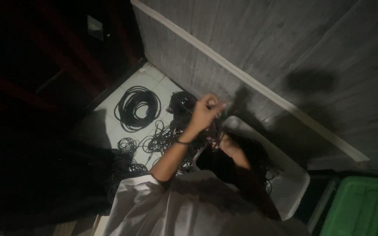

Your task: The person picks up black cables from a pile on the floor and places them into a white bin, occasionally coiling them by hand.

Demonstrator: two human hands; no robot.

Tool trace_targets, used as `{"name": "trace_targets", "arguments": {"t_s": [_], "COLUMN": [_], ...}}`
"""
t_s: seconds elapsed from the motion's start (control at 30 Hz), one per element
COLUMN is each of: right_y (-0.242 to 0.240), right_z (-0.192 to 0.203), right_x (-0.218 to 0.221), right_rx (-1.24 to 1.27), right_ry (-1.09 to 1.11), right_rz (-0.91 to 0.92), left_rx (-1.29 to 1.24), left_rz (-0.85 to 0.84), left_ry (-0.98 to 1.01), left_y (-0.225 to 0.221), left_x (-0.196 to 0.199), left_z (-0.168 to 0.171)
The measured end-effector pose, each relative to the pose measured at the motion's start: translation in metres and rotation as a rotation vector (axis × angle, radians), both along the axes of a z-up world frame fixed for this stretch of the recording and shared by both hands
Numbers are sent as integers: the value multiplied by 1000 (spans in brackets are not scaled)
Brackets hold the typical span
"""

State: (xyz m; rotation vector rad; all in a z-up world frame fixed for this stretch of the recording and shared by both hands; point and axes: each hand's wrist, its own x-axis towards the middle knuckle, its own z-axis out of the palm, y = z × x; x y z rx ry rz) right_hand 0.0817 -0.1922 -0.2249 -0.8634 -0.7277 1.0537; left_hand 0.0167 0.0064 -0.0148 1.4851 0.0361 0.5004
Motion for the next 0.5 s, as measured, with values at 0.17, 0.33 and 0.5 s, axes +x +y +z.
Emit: {"name": "trace_targets", "arguments": {"t_s": [0.17, 0.33, 0.5], "right_y": [18, 44, 26], "right_z": [-1, -19, -25], "right_x": [-16, 1, 8], "right_rx": [-359, -267, -330], "right_ry": [-165, -657, -72], "right_rz": [-319, -570, -656], "left_rx": [48, 193, 618], "left_rz": [43, -315, -152], "left_ry": [-124, 30, -239], "left_y": [-4, -23, -25], "left_x": [12, -11, -22], "left_z": [-26, -14, -2]}}
